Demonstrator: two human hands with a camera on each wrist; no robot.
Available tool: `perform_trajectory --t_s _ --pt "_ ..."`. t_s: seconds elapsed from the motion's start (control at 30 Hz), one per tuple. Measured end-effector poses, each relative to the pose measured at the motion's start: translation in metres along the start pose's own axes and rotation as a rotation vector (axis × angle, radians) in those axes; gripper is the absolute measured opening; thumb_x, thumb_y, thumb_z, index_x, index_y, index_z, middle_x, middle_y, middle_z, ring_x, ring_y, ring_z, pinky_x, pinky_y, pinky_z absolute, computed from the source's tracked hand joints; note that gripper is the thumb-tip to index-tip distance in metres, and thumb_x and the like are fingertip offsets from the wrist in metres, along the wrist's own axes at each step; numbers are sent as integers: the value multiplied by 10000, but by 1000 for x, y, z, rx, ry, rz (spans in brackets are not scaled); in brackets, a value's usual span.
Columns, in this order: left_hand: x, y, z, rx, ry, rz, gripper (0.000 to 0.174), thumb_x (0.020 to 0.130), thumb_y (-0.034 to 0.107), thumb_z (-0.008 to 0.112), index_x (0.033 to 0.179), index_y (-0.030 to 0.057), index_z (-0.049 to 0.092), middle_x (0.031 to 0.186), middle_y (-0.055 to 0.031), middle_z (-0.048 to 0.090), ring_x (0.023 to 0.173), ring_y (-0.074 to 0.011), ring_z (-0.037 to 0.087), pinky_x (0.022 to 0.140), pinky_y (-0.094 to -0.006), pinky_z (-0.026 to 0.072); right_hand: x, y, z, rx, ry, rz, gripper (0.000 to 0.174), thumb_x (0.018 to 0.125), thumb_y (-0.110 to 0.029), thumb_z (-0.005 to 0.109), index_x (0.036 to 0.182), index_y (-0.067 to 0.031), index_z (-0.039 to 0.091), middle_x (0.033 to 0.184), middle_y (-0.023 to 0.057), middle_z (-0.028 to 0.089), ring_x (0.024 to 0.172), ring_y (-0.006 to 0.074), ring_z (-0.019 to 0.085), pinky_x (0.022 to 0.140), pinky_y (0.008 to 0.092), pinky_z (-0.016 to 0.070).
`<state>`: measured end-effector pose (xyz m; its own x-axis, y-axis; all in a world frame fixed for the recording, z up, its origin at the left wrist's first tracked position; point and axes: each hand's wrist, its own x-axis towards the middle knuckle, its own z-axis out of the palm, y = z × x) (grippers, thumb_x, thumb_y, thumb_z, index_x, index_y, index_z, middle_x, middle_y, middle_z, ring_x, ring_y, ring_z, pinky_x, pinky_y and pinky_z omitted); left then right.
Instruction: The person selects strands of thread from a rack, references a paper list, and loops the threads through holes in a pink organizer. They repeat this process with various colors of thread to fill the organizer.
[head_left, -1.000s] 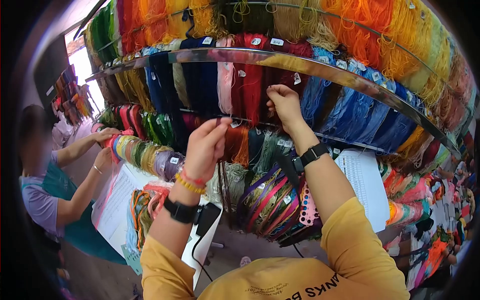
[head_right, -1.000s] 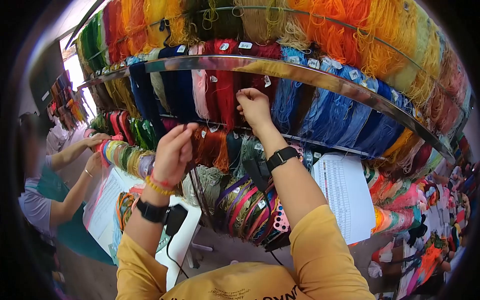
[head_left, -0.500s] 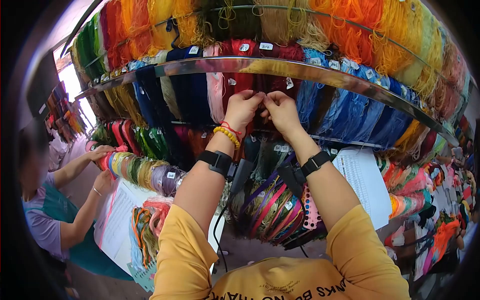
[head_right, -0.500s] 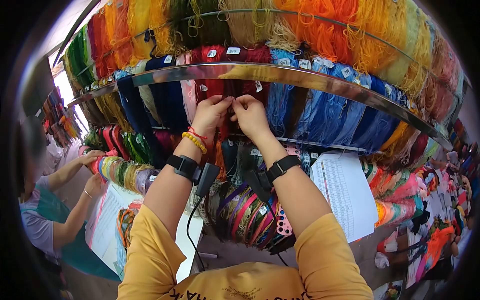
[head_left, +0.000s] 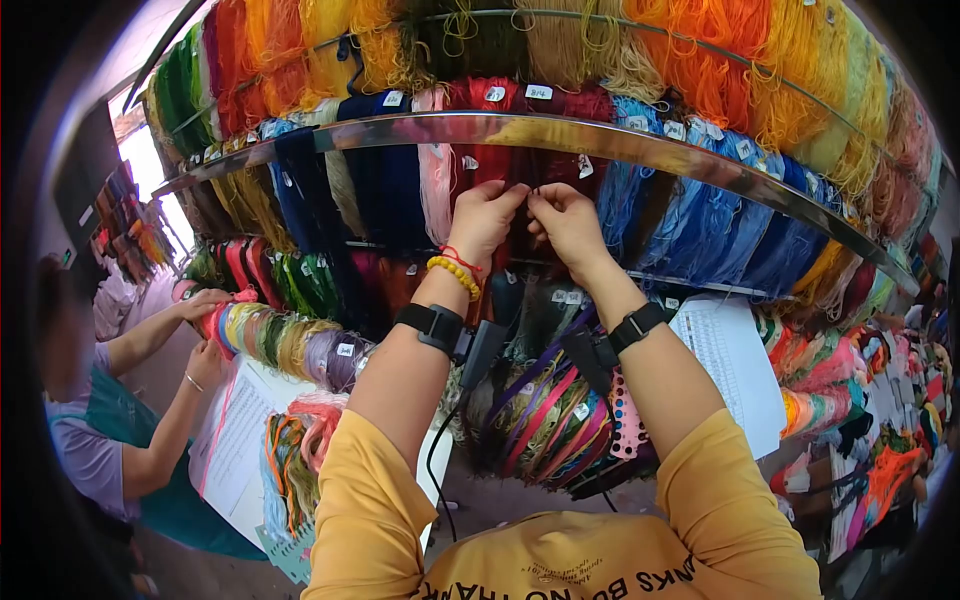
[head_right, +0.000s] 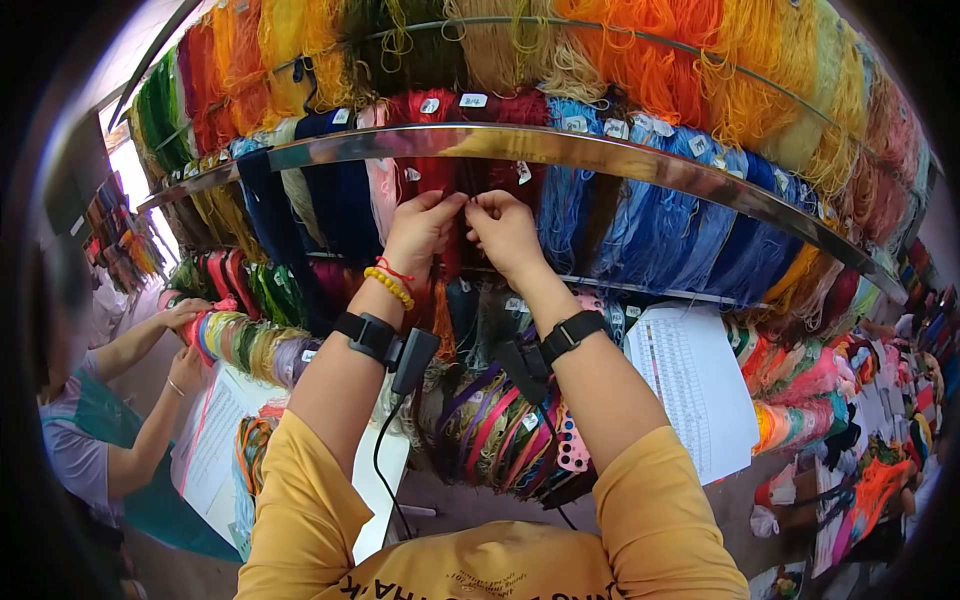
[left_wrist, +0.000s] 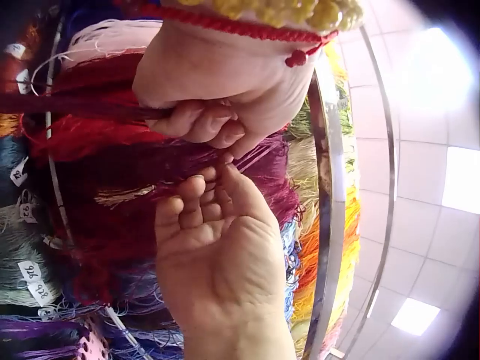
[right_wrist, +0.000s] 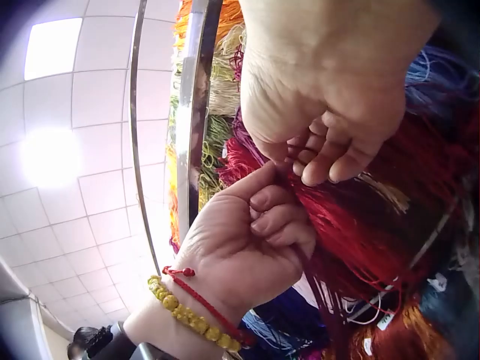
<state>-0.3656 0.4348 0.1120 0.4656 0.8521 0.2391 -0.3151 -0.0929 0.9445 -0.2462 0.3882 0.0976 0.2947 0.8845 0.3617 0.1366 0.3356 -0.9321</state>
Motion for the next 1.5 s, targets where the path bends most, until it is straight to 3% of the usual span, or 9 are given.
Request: perform_trajectory --t_s 0.23,0.4,0.7,0.93,1.07,1.13,1.27,1.33,1.5 --pt "17 -16 -8 252 156 125 267 798 217 619 837 -46 596 711 -36 565 648 -101 491 592 -255 393 -4 -1 1 46 68 -28 157 856 -170 551 896 -18 553 728 11 564 586 56 519 511 186 406" --pt "17 -19 -14 254 350 225 275 805 220 598 896 -39 622 709 -63 594 612 -111 505 561 -262 399 -8 1 1 80 141 -59 158 853 -155 548 860 2 561 686 35 572 530 73 505 470 214 409" --pt "-1 14 16 105 94 153 221 854 154 523 945 -30 605 686 -66 576 561 -127 518 480 -262 407 -15 9 14 -66 -7 -221 100 881 -85 502 823 -18 549 696 3 566 608 58 516 554 197 420" --pt "-1 11 4 -181 141 239 181 881 144 476 913 0 581 608 -4 494 546 -109 500 526 -241 432 -6 -14 4 -156 255 -394 153 813 -131 564 883 0 598 799 125 643 753 200 617 691 307 471" --pt "-9 -3 11 196 253 301 194 869 136 483 831 -12 603 672 -59 578 628 -145 535 608 -281 426 22 -32 10 -319 125 -626 176 831 -136 548 905 21 574 829 58 615 771 147 567 673 278 444" --pt "-14 -20 9 237 226 303 164 882 184 495 826 63 592 567 66 415 469 -32 348 412 -205 271 48 -25 10 -356 67 -423 187 813 -145 526 925 -4 577 876 90 617 843 193 563 740 308 427" --pt "-75 -39 4 338 182 348 163 880 177 501 820 56 593 581 71 411 499 -23 342 434 -198 256 50 -42 12 -563 123 -394 207 818 -153 500 967 -33 577 915 100 614 869 214 556 764 320 417" --pt "-128 -38 -7 346 139 180 218 865 175 483 828 -9 594 727 -71 591 695 -128 524 653 -271 415 56 -36 9 -500 122 -444 214 817 -155 505 979 -35 576 915 97 613 864 213 556 761 317 418" --pt "-291 -50 -51 684 113 -139 262 893 220 483 882 -12 602 755 -79 598 709 -135 541 647 -279 430 44 -40 11 -261 97 -482 212 804 -149 544 974 -26 581 893 91 618 854 194 565 745 308 420"
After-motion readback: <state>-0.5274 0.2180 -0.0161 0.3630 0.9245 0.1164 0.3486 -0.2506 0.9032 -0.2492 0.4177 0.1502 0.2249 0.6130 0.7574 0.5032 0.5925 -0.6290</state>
